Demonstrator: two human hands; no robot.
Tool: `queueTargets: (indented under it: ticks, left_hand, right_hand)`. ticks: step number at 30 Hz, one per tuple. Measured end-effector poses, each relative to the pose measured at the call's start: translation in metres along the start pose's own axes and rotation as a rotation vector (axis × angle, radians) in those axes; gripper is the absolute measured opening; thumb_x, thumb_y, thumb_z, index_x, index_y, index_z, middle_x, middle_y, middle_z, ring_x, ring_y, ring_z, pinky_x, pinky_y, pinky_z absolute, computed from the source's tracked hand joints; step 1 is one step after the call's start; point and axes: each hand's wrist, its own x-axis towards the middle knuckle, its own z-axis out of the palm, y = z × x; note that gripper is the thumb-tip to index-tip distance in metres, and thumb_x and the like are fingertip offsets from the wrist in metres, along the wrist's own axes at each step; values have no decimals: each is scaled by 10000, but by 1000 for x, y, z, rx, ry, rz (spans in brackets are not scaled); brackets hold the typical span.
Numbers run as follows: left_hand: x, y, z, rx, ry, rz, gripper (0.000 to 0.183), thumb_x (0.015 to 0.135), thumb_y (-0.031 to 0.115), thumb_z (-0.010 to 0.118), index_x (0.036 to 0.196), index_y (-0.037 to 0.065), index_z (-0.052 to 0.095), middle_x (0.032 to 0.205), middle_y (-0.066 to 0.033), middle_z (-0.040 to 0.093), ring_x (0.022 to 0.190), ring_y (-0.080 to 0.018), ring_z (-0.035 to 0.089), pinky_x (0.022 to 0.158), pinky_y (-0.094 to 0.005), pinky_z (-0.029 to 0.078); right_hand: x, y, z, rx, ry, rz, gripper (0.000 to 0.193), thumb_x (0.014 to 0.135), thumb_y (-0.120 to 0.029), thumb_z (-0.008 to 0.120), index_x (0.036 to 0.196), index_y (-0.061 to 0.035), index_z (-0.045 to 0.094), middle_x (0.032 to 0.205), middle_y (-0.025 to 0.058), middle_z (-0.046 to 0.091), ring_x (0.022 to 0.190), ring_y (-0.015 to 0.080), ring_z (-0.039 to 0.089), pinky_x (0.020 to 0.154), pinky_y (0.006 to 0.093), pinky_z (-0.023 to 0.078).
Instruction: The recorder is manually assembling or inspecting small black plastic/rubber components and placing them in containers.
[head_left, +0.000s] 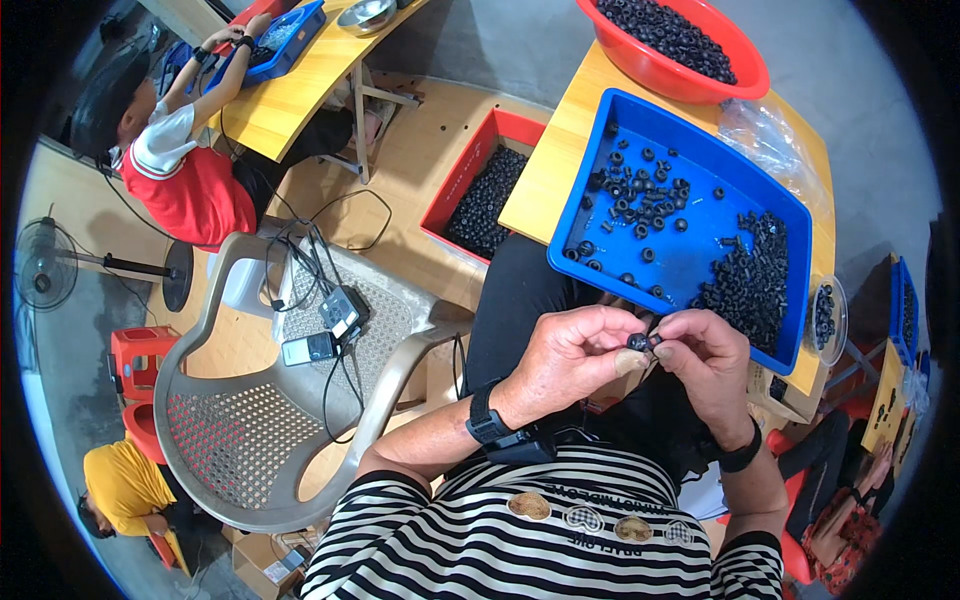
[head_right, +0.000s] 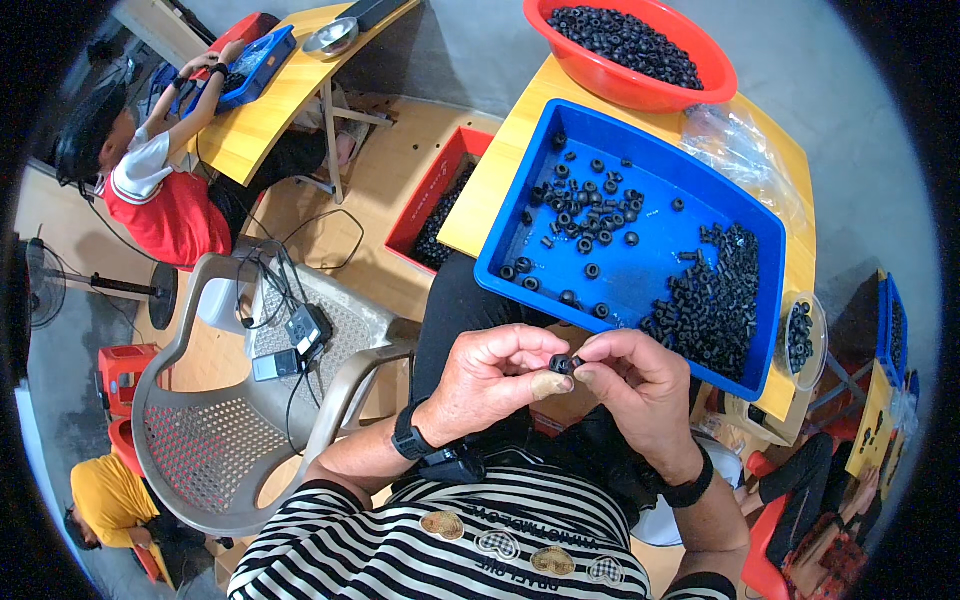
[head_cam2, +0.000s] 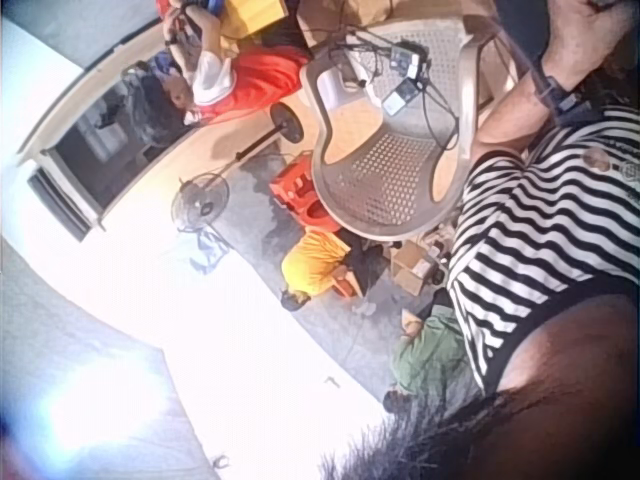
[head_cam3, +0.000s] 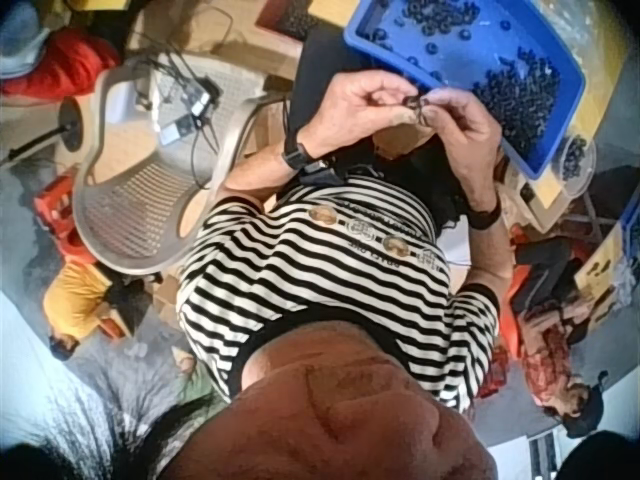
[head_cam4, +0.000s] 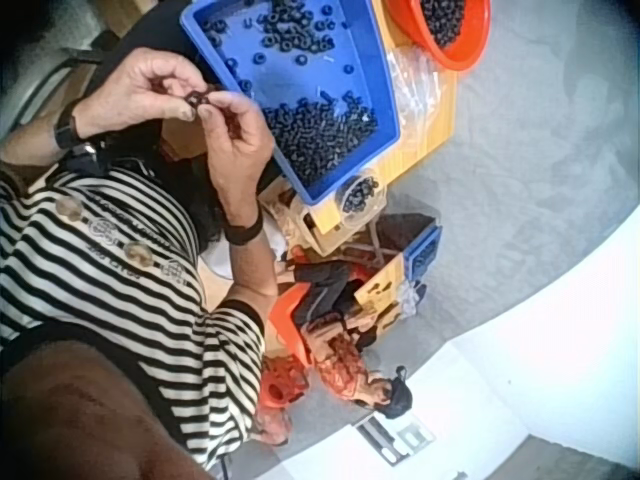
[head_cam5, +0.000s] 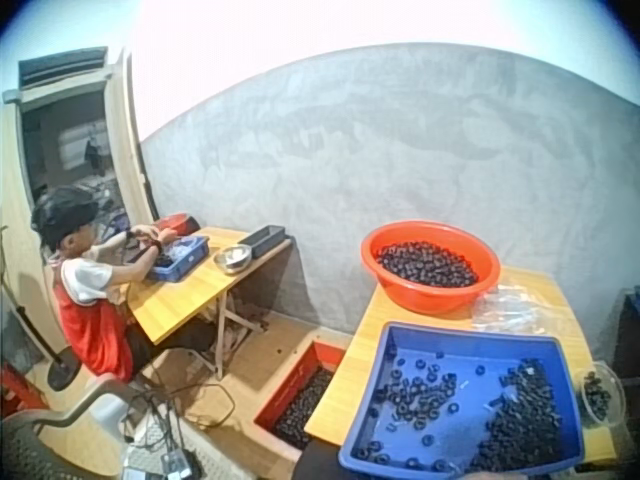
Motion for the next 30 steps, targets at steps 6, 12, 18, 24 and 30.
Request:
queueTargets:
  ticks: [6,12,18,24,30]
  left_hand:
    - [0,1,0,31,-8,9,261,818,28,703,1061,-12,617,896,-68,693,829,-85,652,725,-207,523]
    - [0,0,2,58,-7,22,256,816,27,704,1054,-17,618,901,-75,691,838,-89,655,716,-209,525]
    - [2,5,3,242,37,159,235,788,31,733,1004,-6,649,856,-32,652,743,-50,608,658,-189,498]
    - [3,5,3,275,46,186,249,768,43,751,996,7,656,827,-25,635,708,-42,569,623,-187,477]
    - [4,5,1,301,20,224,248,770,47,751,996,8,657,818,-27,631,701,-47,566,621,-188,475]
  right_hand:
    - [0,3,1,-40,4,-50,137,799,59,663,912,-5,620,915,54,634,803,89,587,690,211,473]
    - [-1,4,4,-279,74,-229,139,743,58,693,841,-13,625,849,68,640,717,110,592,622,215,467]
    - [-5,3,8,-434,116,-342,146,715,54,693,817,-17,617,817,76,642,692,135,602,604,225,471]
    - [-4,8,7,-357,91,-283,139,712,43,686,807,-21,607,797,66,636,667,119,590,583,225,464]
    - [0,2,2,-356,17,-205,132,713,43,668,800,-27,598,786,44,623,636,95,565,570,216,453]
